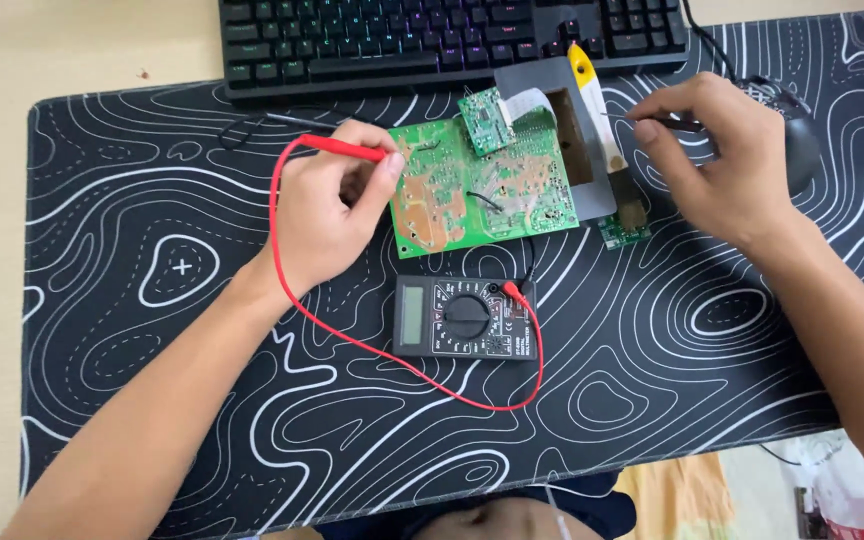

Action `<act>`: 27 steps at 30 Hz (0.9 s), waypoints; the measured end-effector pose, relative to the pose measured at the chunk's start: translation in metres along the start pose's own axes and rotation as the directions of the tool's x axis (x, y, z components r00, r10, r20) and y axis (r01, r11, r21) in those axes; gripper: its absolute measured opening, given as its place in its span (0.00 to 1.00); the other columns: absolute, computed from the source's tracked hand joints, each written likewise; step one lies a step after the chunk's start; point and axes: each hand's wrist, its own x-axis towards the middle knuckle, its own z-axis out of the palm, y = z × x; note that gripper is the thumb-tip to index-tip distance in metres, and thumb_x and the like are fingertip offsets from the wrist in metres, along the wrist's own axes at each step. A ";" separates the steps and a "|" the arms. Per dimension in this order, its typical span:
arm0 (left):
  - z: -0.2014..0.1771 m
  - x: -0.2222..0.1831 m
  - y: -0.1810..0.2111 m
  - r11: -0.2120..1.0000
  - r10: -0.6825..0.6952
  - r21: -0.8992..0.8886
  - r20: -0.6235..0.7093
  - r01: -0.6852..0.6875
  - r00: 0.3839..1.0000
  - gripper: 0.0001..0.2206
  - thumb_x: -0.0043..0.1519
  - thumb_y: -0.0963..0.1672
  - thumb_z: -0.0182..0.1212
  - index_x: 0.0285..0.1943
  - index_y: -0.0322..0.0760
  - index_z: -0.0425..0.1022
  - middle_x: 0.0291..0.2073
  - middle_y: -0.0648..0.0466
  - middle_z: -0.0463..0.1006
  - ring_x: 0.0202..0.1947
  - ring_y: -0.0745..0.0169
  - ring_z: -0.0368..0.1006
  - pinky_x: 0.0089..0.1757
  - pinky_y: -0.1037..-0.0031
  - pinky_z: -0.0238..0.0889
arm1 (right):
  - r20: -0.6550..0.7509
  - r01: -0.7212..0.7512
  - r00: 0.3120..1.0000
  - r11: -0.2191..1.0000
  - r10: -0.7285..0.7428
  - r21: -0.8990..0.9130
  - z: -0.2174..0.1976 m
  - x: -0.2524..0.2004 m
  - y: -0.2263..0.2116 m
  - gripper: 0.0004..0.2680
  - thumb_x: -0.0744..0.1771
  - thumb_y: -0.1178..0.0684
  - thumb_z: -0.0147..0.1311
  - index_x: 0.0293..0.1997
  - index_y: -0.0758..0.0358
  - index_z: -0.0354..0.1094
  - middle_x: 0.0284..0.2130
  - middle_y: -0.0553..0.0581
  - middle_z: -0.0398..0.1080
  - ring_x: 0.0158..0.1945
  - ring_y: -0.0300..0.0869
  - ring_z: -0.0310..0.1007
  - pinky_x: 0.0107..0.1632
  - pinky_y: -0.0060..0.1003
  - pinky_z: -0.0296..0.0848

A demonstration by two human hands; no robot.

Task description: Using a digital multimeter to test various electrical points on a circuit board.

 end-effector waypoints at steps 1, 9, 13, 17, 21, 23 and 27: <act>-0.001 0.000 0.000 1.000 -0.025 -0.012 0.012 0.025 1.000 0.10 0.80 0.40 0.56 0.47 0.27 0.79 0.43 0.52 0.80 0.26 0.67 0.71 0.30 0.77 0.63 | -0.015 0.014 1.000 0.999 -0.013 0.029 0.001 0.000 -0.003 0.04 0.81 0.67 0.58 0.62 0.78 0.78 0.52 0.70 0.79 0.53 0.57 0.78 0.55 0.49 0.73; -0.008 0.002 0.004 0.990 -0.125 -0.057 0.066 0.129 0.990 0.06 0.80 0.41 0.58 0.55 0.31 0.77 0.32 0.55 0.77 0.23 0.71 0.68 0.28 0.79 0.59 | 0.015 0.075 0.997 0.981 -0.079 0.177 0.007 0.002 -0.029 0.06 0.79 0.62 0.53 0.54 0.75 0.75 0.46 0.66 0.81 0.48 0.53 0.81 0.56 0.46 0.76; -0.009 0.002 0.006 0.976 -0.194 -0.080 0.084 0.200 0.977 0.06 0.80 0.42 0.58 0.58 0.31 0.76 0.38 0.54 0.80 0.28 0.70 0.72 0.32 0.80 0.66 | 0.026 0.075 0.996 0.968 -0.084 0.240 0.011 0.004 -0.036 0.07 0.78 0.61 0.51 0.51 0.76 0.75 0.43 0.66 0.80 0.47 0.55 0.80 0.56 0.47 0.75; -0.008 0.000 0.005 0.960 -0.248 -0.106 0.100 0.258 0.964 0.06 0.79 0.42 0.59 0.59 0.32 0.76 0.44 0.53 0.80 0.31 0.68 0.75 0.37 0.79 0.72 | 0.030 0.049 0.998 0.961 -0.059 0.271 0.013 0.004 -0.033 0.06 0.77 0.63 0.52 0.51 0.78 0.75 0.42 0.68 0.80 0.46 0.55 0.80 0.55 0.46 0.76; -0.010 0.000 0.005 0.962 -0.243 -0.105 0.104 0.254 0.964 0.06 0.79 0.41 0.60 0.59 0.30 0.76 0.46 0.51 0.81 0.34 0.66 0.75 0.37 0.78 0.72 | 0.011 0.048 0.998 0.958 -0.054 0.283 0.013 0.006 -0.035 0.08 0.78 0.63 0.50 0.51 0.82 0.73 0.42 0.72 0.78 0.47 0.59 0.79 0.54 0.48 0.78; -0.011 0.000 0.006 0.964 -0.232 -0.106 0.108 0.243 0.967 0.06 0.79 0.41 0.59 0.59 0.30 0.76 0.47 0.51 0.80 0.34 0.66 0.74 0.37 0.78 0.71 | 0.012 0.038 0.999 0.962 -0.043 0.272 0.013 0.006 -0.034 0.07 0.78 0.64 0.50 0.51 0.82 0.73 0.43 0.72 0.78 0.47 0.59 0.79 0.55 0.48 0.78; -0.012 0.001 0.005 0.967 -0.241 -0.055 0.104 0.248 0.965 0.06 0.78 0.42 0.61 0.59 0.34 0.77 0.41 0.56 0.82 0.31 0.70 0.78 0.37 0.79 0.72 | 0.033 0.035 0.998 0.966 -0.045 0.256 0.012 0.010 -0.033 0.06 0.78 0.64 0.51 0.51 0.78 0.74 0.43 0.68 0.79 0.49 0.56 0.80 0.56 0.47 0.78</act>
